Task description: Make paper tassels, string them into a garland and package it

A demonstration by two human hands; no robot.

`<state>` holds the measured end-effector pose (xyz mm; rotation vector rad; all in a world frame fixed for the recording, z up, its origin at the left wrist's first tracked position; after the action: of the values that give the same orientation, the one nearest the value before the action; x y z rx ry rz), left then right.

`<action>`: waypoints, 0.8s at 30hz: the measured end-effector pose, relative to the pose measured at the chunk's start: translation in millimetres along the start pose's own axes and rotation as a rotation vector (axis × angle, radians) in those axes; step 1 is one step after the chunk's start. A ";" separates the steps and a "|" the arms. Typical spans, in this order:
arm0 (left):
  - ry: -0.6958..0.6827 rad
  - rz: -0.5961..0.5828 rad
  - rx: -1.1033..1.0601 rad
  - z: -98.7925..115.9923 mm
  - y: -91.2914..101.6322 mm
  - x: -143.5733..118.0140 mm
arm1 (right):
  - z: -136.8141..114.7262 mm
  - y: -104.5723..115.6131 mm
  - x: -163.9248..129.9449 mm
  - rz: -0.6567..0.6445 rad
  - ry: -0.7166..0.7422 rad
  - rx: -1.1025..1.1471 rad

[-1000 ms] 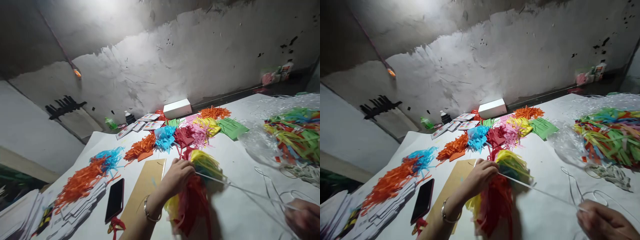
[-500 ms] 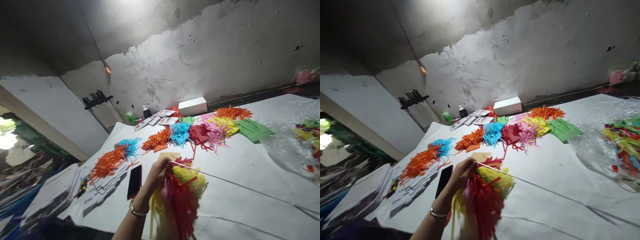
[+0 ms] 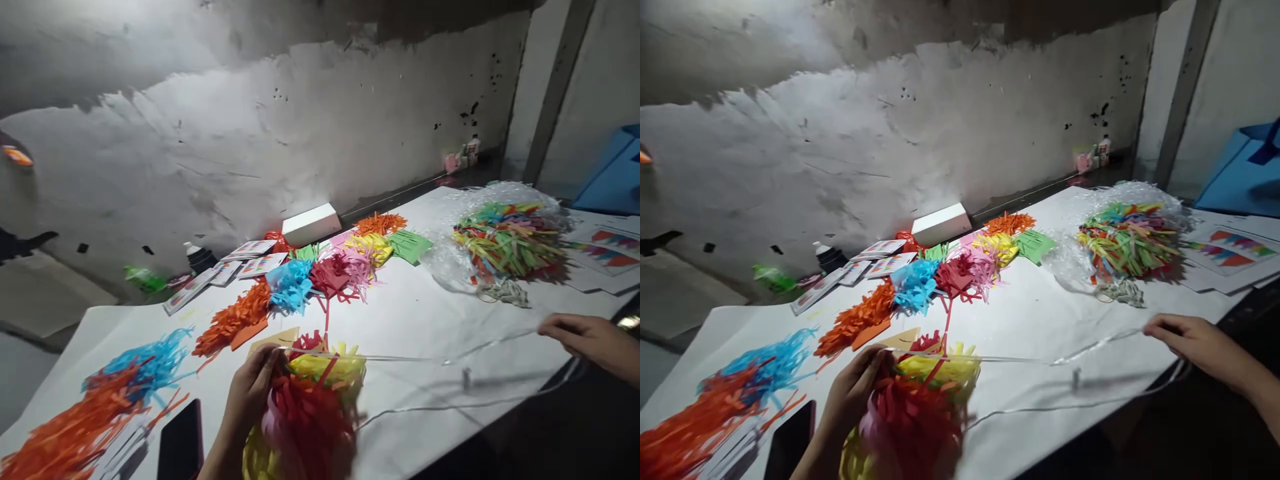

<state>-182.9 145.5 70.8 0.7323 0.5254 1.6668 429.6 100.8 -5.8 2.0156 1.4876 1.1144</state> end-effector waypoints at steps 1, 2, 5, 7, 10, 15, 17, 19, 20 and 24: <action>-0.012 -0.063 0.053 0.0 -8.1 8.1 | 2.5 -9.6 5.3 -0.059 0.052 -0.007; -0.032 -0.122 0.115 0.1 -16.4 15.6 | 3.8 -19.7 8.9 -0.096 0.091 -0.019; -0.143 -0.156 0.355 4.3 -34.7 26.9 | -3.4 -49.3 10.5 -0.084 0.157 -0.067; -0.270 -0.062 0.491 14.6 -41.8 17.7 | -20.8 -70.4 5.6 -0.124 0.240 -0.055; -0.514 -0.013 0.546 39.1 -64.7 -22.5 | -57.1 -99.2 -4.1 -0.251 0.388 0.013; -0.561 -0.296 0.197 69.8 -170.5 -94.7 | -99.7 -129.3 -11.7 -0.388 0.500 0.077; -0.394 -0.324 0.070 75.8 -219.1 -105.8 | -106.1 -134.0 -14.1 -0.412 0.516 0.097; -0.310 -0.336 -0.014 84.9 -254.3 -108.7 | -109.5 -133.8 -17.6 -0.417 0.519 0.157; -0.283 -0.349 -0.049 90.2 -264.4 -107.6 | -110.5 -132.2 -19.7 -0.414 0.511 0.205; -0.197 -0.403 -0.137 110.2 -258.6 -96.5 | -111.0 -124.0 -27.7 -0.407 0.342 0.434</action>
<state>86.3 102.5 -47.7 0.6337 0.3839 1.2283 263.8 104.1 -36.9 1.6954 2.3603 1.0618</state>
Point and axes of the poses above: each hand's wrist, its own x-axis towards the middle knuckle, its own y-axis out of the back of the hand, z = x × y, the point moved 4 cm from there along x, towards the middle knuckle, and after that the axes turned 6 degrees about y, right-handed, at the moved point
